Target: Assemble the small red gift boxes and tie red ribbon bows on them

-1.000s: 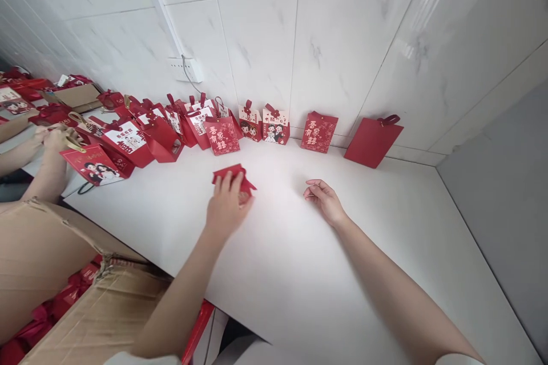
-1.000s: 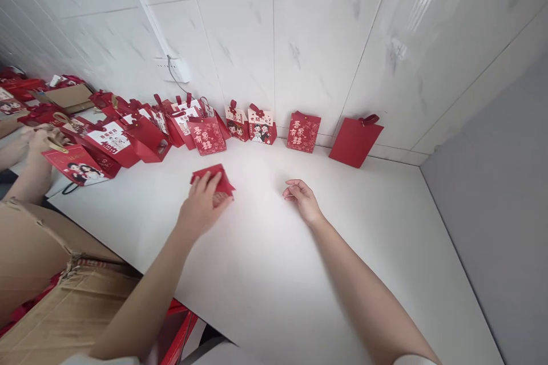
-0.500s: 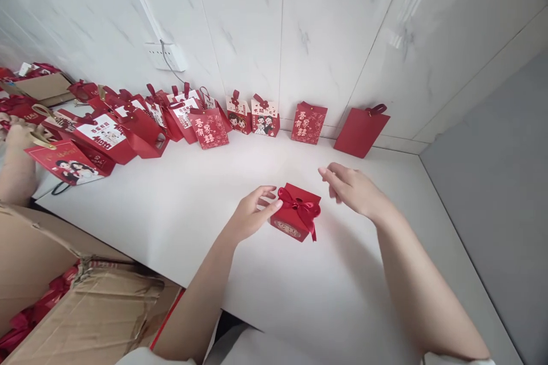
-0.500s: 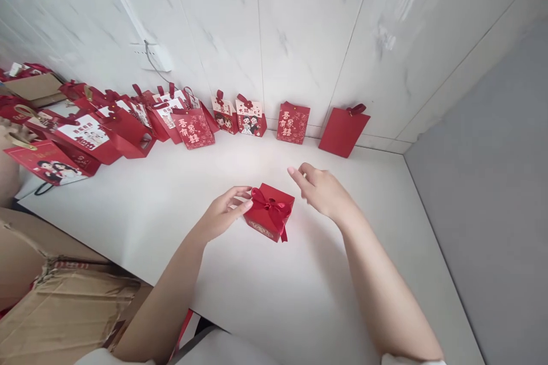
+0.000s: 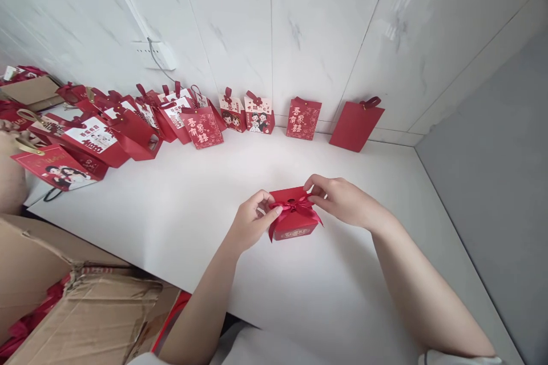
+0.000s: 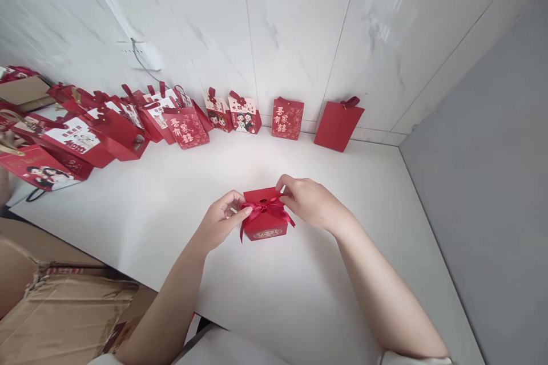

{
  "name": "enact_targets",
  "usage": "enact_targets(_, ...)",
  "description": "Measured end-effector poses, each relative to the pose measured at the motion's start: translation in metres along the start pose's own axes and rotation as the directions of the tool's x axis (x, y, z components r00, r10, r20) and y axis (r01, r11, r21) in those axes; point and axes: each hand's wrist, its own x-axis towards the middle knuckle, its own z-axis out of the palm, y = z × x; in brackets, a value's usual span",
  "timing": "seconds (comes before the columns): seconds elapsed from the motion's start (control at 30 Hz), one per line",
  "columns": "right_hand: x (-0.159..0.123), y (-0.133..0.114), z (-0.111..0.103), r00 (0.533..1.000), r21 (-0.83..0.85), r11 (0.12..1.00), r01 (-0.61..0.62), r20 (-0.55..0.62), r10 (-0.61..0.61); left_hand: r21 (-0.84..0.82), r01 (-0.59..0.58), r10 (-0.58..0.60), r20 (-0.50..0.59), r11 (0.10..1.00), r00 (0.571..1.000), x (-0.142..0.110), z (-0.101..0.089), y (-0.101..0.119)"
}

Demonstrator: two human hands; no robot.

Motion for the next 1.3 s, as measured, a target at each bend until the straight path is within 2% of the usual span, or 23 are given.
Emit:
enact_targets(0.13, 0.004, 0.004, 0.002, 0.994, 0.064, 0.996, 0.069, -0.087, -0.063, -0.078, -0.043, 0.037, -0.074, 0.996, 0.997, 0.004, 0.001, -0.003)
enact_targets(0.33, 0.01, 0.004, 0.006, 0.991, 0.048, 0.992, 0.115, -0.076, -0.111, -0.172, -0.102, 0.086, -0.1, 0.98, 0.991, 0.006, 0.011, -0.003)
enact_targets(0.5, 0.012, -0.003, 0.017, 0.977, 0.043, 0.991, 0.126, -0.178, -0.117, -0.172, -0.16, 0.111, -0.262, 0.972, 0.959, 0.01, 0.015, 0.0)
enact_targets(0.63, 0.015, -0.004, 0.019, 0.982, 0.12, 0.984, 0.133, -0.152, -0.114, -0.283, -0.223, 0.112, -0.361, 0.933, 0.926, 0.017, 0.007, -0.002)
enact_targets(0.77, 0.02, 0.002, 0.017, 0.991, 0.324, 0.937, 0.129, -0.066, -0.114, -0.291, -0.161, 0.053, -0.346, 0.943, 0.937, 0.02, -0.002, -0.014)
enact_targets(0.87, 0.024, 0.006, 0.019, 0.991, 0.537, 0.842, 0.041, 0.085, -0.102, -0.292, -0.09, -0.015, -0.339, 0.952, 0.941, 0.02, -0.005, -0.023)
enact_targets(0.93, 0.026, 0.008, 0.021, 0.986, 0.608, 0.794, -0.005, 0.137, -0.099, -0.283, -0.067, -0.023, -0.306, 0.957, 0.952, 0.02, -0.008, -0.025)
enact_targets(1.07, 0.026, 0.008, 0.023, 0.982, 0.634, 0.773, 0.016, 0.137, -0.132, -0.207, -0.062, 0.016, -0.218, 0.976, 0.976, 0.017, -0.009, -0.023)
enact_targets(1.2, 0.023, 0.009, 0.022, 0.986, 0.571, 0.819, 0.051, 0.104, -0.134, -0.075, -0.044, 0.022, -0.272, 0.996, 0.962, 0.016, -0.005, -0.024)
enact_targets(1.3, 0.023, 0.011, 0.023, 0.99, 0.549, 0.836, 0.017, 0.105, -0.089, -0.056, -0.013, -0.003, -0.28, 0.998, 0.96, 0.016, -0.004, -0.026)
